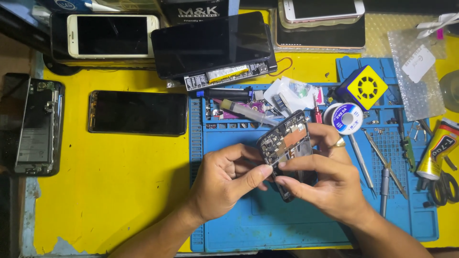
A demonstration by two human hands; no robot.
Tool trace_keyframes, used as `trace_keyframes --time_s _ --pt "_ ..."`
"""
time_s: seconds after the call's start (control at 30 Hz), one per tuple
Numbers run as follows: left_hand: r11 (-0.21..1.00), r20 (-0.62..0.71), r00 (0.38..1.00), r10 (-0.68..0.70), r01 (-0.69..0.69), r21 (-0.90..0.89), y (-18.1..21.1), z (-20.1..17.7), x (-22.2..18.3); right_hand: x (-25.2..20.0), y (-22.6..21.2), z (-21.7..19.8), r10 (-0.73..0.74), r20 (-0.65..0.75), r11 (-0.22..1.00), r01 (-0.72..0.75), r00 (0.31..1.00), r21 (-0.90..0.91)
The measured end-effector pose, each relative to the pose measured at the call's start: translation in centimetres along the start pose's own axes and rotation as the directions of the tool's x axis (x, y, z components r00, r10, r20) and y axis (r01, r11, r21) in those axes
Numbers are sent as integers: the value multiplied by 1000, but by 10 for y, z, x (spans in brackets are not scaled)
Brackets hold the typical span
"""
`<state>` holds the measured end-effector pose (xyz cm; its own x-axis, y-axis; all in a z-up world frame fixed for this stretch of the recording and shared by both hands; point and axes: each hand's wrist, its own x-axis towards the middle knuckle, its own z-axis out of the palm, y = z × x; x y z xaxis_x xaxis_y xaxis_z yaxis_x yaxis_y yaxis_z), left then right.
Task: Cleaning internal components with a brush and assembling the frame of a smartphone.
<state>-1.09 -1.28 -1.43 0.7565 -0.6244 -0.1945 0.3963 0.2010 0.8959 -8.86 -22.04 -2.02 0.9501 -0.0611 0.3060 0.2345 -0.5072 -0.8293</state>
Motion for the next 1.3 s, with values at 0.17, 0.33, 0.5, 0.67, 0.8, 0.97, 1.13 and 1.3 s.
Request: trace_keyframes --time_s 0.17,0.33,0.5,0.67,0.8,0.97,1.13,1.3 --pt "999 0 999 -49 49 5 3 2 -2 -3 3 1 -4 5 1000 4 1000 4" --pt "999 32 999 -37 35 38 7 2 -4 -7 5 0 9 2 999 -9 1000 52" --pt "998 58 998 0 -3 56 7 -1 -2 -2 3 -2 5 17 999 -6 1000 42" --pt "999 29 999 15 -16 39 3 -1 2 2 -2 -6 47 33 997 -49 998 62" --pt "999 -28 999 26 -27 -47 -1 -7 5 -3 3 -6 300 1 892 -280 954 354" --pt "989 -65 996 63 -71 -132 -6 -11 9 4 1 0 441 58 576 -332 896 747" --pt "986 264 965 -9 52 -156 -10 -6 3 4 -1 7 447 76 487 -314 891 815" --pt "816 287 944 -165 294 -497 -18 1 2 8 -18 -6 338 -95 821 -244 936 516"
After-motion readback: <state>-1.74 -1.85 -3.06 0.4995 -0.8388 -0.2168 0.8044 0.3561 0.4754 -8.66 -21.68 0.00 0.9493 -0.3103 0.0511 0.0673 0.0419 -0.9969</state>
